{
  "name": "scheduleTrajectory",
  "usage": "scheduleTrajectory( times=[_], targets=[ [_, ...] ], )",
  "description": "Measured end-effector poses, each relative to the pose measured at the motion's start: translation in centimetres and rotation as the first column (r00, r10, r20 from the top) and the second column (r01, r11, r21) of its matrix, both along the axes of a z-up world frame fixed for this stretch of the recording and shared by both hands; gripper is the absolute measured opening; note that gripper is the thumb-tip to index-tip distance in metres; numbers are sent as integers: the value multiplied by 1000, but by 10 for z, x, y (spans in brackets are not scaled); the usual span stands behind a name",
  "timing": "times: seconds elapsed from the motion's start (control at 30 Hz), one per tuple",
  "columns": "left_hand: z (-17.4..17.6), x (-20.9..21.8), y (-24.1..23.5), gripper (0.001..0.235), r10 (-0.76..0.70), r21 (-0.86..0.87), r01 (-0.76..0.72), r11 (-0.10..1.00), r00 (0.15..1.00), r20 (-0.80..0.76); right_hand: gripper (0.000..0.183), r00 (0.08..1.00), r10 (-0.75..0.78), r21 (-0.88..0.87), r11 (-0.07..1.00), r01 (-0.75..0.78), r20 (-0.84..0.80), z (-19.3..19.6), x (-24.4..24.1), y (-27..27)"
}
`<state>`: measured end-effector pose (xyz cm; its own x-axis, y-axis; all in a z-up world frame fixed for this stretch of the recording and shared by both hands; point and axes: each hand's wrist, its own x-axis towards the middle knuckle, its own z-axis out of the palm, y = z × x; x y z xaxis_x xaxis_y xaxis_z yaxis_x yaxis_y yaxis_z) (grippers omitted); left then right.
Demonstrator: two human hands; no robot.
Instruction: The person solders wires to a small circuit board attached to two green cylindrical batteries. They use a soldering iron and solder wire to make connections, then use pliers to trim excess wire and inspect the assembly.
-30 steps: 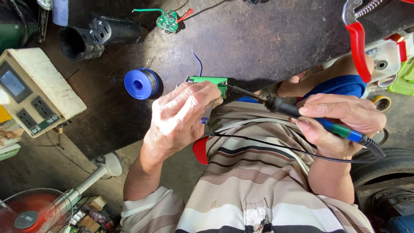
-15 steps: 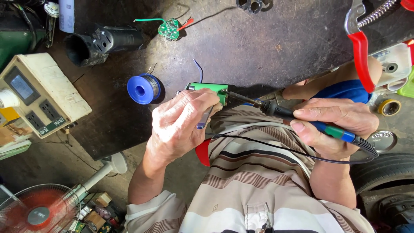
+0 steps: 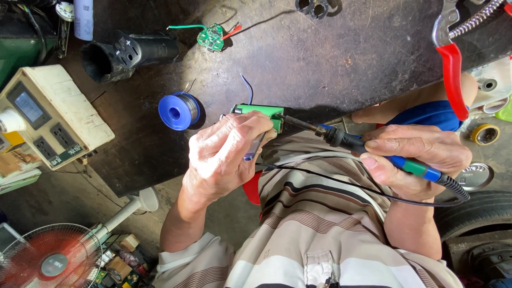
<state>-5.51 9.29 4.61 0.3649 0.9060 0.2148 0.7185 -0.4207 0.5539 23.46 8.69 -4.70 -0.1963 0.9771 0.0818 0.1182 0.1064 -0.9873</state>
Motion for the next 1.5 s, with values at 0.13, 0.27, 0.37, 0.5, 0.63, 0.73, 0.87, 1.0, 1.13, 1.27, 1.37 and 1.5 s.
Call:
scheduleTrajectory(
  times=[0.13,0.27,0.37,0.5,0.63,0.73,0.87,1.0,1.13,1.27,1.37,1.5],
  targets=[
    [-1,0,0,6,5,-4,-5,1000,1000,-9,22,999,37,45,998,-36,-34,0,0,3],
    [-1,1,0,6,16,4,-16,1000,1000,-9,23,994,100,87,992,-96,-43,-2,3,6],
    [0,1,0,7,20,-22,-19,1000,999,42,19,994,111,69,992,-109,-19,4,0,6],
    [-1,0,-1,7,26,-8,-26,1000,999,20,17,999,48,62,997,-48,0,-2,-1,1],
    [-3,0,-1,8,17,9,-17,1000,999,31,20,999,30,36,999,-31,10,-1,-1,0],
    [-3,0,-1,5,21,18,-21,1000,999,32,19,1000,15,35,999,-15,14,0,-2,0],
    [-2,0,-1,5,24,19,-25,1000,999,26,19,1000,6,39,999,-7,12,0,-2,0],
    [-3,-2,-3,10,16,0,-16,1000,999,42,22,1000,-6,38,999,6,10,-4,-2,0],
    [-7,-3,-5,14,27,8,-27,1000,998,60,21,1000,18,58,998,-18,-13,-2,-3,3],
    [-4,-3,-3,8,33,-18,-32,999,997,64,20,999,36,66,997,-35,-17,-3,-2,3],
    [-4,-1,-3,7,43,-9,-43,999,997,66,21,1000,25,60,998,-25,-8,-4,-1,2],
    [-6,0,-2,8,28,35,-30,999,999,43,23,999,40,73,997,-39,-18,-3,-3,4]
  ],
)
